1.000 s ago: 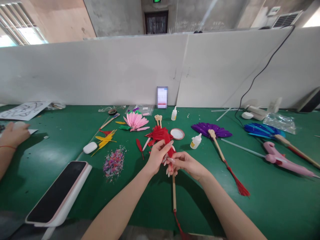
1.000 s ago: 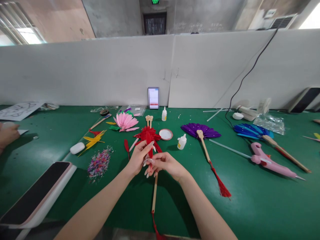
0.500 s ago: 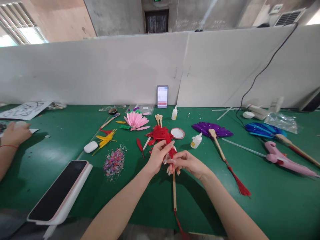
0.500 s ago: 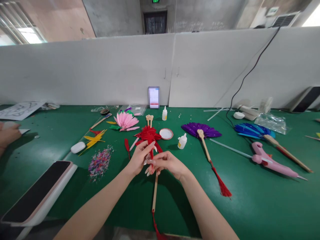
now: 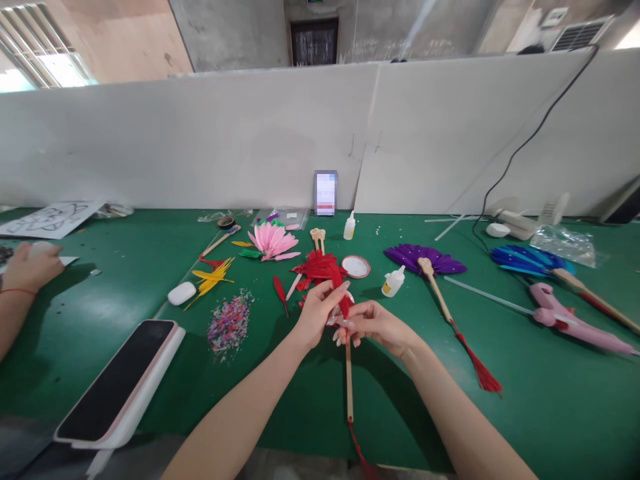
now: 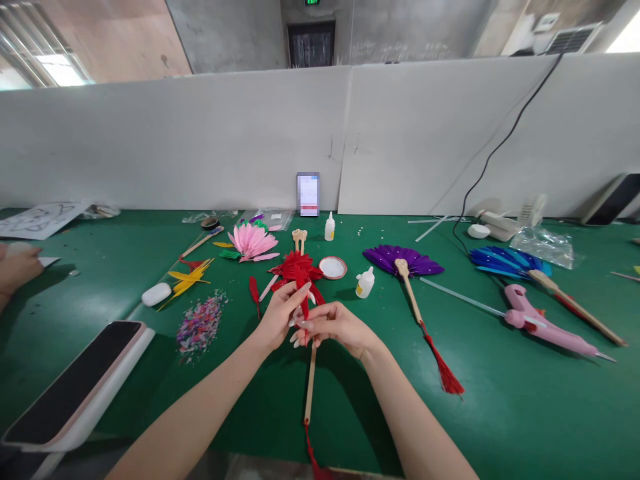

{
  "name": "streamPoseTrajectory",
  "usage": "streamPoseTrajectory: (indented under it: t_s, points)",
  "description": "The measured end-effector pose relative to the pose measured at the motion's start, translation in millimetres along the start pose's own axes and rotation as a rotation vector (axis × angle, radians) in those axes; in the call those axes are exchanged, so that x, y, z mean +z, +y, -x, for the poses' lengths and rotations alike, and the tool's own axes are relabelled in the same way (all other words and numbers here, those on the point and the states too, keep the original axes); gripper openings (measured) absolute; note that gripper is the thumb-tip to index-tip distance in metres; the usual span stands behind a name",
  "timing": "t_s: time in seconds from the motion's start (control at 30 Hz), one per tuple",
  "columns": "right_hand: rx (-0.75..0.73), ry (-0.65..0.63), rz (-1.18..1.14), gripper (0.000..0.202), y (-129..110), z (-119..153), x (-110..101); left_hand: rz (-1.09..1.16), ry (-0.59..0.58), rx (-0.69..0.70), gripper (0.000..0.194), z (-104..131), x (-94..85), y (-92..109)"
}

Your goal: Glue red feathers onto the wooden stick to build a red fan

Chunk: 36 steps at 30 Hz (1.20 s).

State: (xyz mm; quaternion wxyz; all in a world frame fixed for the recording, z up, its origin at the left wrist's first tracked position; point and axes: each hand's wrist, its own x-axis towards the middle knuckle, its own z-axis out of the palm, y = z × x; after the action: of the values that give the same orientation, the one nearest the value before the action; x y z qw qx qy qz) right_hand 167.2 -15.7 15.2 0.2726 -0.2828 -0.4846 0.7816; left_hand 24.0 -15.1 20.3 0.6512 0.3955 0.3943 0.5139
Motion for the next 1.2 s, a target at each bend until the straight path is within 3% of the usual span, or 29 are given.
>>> streamPoseTrajectory:
  t_s: [0.2, 0.33, 0.57, 0.73, 0.87, 1.0, 1.2]
  points:
    - [0.020, 0.025, -0.009, 0.031, 5.0, -2.6, -2.4, -0.057, 0.055, 0.040, 0.030, -5.4, -5.8, -1.3]
    - [0.005, 0.062, 0.005, 0.020, 3.6, -2.7, 1.3, -0.062, 0.050, 0.064, 0.029, -7.0, -8.3, -2.0]
    - [0.029, 0.088, -0.055, 0.018, 9.5, -6.1, -0.7, -0.103, 0.048, 0.058, 0.034, -7.9, -10.6, -3.7]
    - [0.045, 0.103, -0.055, 0.036, 9.6, -7.1, 1.4, -0.135, 0.075, 0.093, 0.036, -7.5, -9.4, -1.6]
    - [0.029, 0.104, 0.014, 0.034, 4.1, -4.0, 7.5, -0.151, 0.079, 0.148, 0.037, -2.5, -5.5, 6.9]
    - [0.006, 0.113, 0.097, 0.032, 3.8, 9.5, 19.9, -0.159, 0.109, 0.226, 0.034, 19.7, -2.7, 13.7]
    - [-0.071, 0.238, 0.259, 0.034, 10.1, 51.3, 55.0, -0.283, 0.071, 0.287, 0.026, 89.0, 5.8, 14.8]
